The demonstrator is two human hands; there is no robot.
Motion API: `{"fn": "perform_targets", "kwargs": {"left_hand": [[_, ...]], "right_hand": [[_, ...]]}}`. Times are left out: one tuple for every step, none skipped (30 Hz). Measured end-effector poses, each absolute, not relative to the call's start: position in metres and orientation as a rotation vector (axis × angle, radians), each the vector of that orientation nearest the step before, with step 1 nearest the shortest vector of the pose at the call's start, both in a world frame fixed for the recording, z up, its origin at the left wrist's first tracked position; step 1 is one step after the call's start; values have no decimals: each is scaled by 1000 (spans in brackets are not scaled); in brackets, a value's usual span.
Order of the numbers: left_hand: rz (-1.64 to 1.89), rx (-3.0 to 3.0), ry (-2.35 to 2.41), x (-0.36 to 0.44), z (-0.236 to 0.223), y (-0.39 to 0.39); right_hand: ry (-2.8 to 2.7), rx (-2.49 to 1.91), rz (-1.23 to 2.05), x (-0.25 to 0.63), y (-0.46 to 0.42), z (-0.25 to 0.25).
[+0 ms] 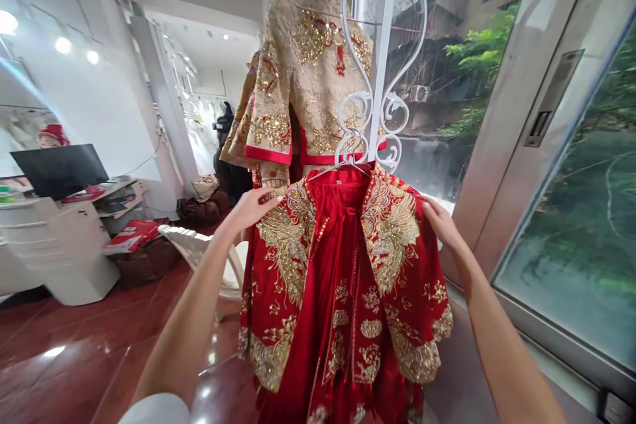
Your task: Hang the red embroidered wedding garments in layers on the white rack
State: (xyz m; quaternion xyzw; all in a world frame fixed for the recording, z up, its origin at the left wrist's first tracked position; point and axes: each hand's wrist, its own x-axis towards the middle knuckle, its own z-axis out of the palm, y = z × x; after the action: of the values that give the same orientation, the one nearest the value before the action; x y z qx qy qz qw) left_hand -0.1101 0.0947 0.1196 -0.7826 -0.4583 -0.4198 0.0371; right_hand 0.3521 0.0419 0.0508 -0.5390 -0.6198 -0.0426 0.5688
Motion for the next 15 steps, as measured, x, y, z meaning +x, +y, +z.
{"fn": "perform_targets", "kwargs": {"left_hand": [[-1252, -2469, -1419, -108, 119, 100], [-1252, -2479, -1414, -104, 118, 103], [-1276, -2437, -1407, -98, 118, 103], [-1299, -2374, -1403, -91, 118, 102], [-1302, -2314, -1407, -82, 119, 99], [-1295, -2243, -1422, -73, 120, 96], [-1288, -2159, -1438, -62, 121, 91], [-1290, -2069, -1447, -51, 120, 87], [-1308, -1976, -1449, -41, 119, 83], [-1337, -1891, -1445, -31, 116, 79], [-1374, -1824, -1434, -23, 111, 75], [-1408, -1787, -1415, -17, 105, 71], [-1438, -1784, -1390, -13, 97, 66], [-1462, -1802, -1362, -11, 86, 59], [-1479, -1829, -1337, -10, 73, 50]], "right_hand": [[-1464, -1322, -114, 346, 46, 53], [-1450, -1360, -124, 340, 48, 53], [-1422, -1367, -114, 336, 49, 51], [-1385, -1343, -84, 333, 49, 48], [-1351, -1297, -24, 332, 48, 45], [-1310, -1248, 52, 331, 48, 41], [-1256, -1214, 130, 332, 47, 37], [-1192, -1206, 197, 333, 47, 32], [-1132, -1220, 246, 334, 48, 27], [-1081, -1245, 276, 335, 48, 23], [-1045, -1275, 290, 336, 49, 18], [-1026, -1302, 291, 337, 49, 15], [-1020, -1322, 286, 336, 47, 12], [-1021, -1330, 283, 333, 43, 9], [-1012, -1341, 248, 327, 36, 8]]}}
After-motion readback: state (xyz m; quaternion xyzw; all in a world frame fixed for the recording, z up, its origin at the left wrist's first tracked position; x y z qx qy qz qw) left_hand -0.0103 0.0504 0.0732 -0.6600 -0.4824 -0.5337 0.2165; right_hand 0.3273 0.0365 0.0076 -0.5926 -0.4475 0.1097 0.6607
